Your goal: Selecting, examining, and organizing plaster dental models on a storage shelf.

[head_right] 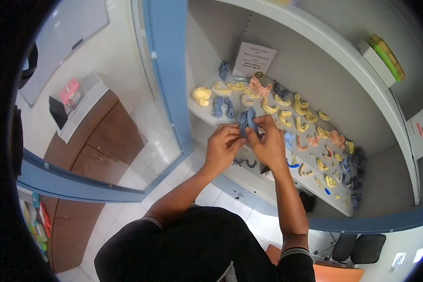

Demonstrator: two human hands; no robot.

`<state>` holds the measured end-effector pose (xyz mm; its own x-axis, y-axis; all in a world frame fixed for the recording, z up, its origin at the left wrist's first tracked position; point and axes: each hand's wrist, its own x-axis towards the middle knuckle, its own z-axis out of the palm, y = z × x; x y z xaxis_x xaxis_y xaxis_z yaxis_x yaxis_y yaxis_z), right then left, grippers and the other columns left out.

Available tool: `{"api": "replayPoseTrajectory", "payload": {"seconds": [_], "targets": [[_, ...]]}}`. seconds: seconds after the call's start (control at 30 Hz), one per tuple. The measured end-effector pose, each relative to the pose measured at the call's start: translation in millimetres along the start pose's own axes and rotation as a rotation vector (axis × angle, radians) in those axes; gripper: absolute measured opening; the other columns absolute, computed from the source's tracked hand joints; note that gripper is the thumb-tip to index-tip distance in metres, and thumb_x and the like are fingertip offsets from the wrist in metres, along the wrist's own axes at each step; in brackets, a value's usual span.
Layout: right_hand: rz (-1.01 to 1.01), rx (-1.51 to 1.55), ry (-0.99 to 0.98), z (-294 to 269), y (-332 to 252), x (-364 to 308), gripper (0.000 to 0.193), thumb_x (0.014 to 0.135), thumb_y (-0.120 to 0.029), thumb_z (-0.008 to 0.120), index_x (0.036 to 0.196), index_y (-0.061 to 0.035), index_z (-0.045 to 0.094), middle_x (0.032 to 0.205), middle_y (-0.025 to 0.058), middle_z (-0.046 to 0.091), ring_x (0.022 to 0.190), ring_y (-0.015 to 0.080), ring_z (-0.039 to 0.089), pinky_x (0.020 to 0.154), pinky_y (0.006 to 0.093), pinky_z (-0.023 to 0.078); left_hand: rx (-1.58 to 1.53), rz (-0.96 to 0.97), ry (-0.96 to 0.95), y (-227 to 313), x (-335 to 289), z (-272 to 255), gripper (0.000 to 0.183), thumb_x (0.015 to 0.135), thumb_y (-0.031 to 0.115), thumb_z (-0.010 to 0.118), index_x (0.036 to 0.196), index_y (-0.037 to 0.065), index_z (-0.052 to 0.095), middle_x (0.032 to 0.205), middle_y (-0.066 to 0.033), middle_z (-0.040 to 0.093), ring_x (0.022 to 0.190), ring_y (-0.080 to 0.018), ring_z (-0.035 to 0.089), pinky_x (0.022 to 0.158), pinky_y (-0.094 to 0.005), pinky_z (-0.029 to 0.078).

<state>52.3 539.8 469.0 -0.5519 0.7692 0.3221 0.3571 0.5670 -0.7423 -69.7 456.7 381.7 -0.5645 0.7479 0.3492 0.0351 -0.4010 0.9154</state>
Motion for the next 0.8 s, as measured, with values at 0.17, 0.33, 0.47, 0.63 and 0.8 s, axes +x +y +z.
{"api": "replayPoseTrajectory", "payload": {"seconds": [0.17,0.33,0.47,0.63,0.8], "targets": [[-0.098,-0.182,-0.058,12,25,29,0.028,0.091,-0.008,0.076,0.113,0.0042,0.063,0.109,0.0173,0.074,0.104,0.0267,0.076,0.072,0.0345,0.058,0.354,0.065,0.009,1,18,-6,0.021,0.085,0.004,0.083,0.100,-0.004,0.071,0.119,-0.0142,0.061,0.091,-0.0298,0.076,0.076,-0.0377,0.062],[-0.155,-0.262,-0.073,19,23,36,0.029,0.090,-0.009,0.076,0.114,0.0021,0.063,0.110,0.0189,0.074,0.095,0.0286,0.076,0.068,0.0379,0.058,0.655,0.138,-0.004,4,21,-14,0.026,0.080,0.010,0.086,0.099,0.000,0.072,0.118,-0.0149,0.058,0.091,-0.0342,0.071,0.077,-0.0445,0.058],[-0.114,-0.336,-0.083,21,8,35,0.031,0.087,-0.012,0.078,0.113,-0.0015,0.066,0.109,0.0206,0.074,0.090,0.0350,0.074,0.075,0.0436,0.057,0.627,0.182,0.022,-4,19,-18,0.027,0.083,0.011,0.084,0.104,0.002,0.069,0.119,-0.0136,0.057,0.089,-0.0331,0.070,0.077,-0.0456,0.057],[-0.122,-0.347,-0.070,14,0,36,0.029,0.086,-0.012,0.078,0.112,-0.0040,0.072,0.108,0.0192,0.074,0.087,0.0391,0.071,0.079,0.0454,0.056,0.509,0.200,-0.069,-7,6,-23,0.025,0.089,0.009,0.079,0.110,0.004,0.068,0.123,-0.0134,0.057,0.091,-0.0317,0.071,0.078,-0.0442,0.058],[-0.169,-0.200,-0.038,-5,20,47,0.022,0.099,-0.006,0.068,0.118,-0.0049,0.077,0.107,0.0096,0.076,0.085,0.0148,0.068,0.078,0.0309,0.055,0.559,0.335,-0.120,-9,-2,-23,0.025,0.093,0.012,0.075,0.117,0.005,0.070,0.130,-0.0123,0.060,0.095,-0.0308,0.073,0.080,-0.0424,0.058]]}}
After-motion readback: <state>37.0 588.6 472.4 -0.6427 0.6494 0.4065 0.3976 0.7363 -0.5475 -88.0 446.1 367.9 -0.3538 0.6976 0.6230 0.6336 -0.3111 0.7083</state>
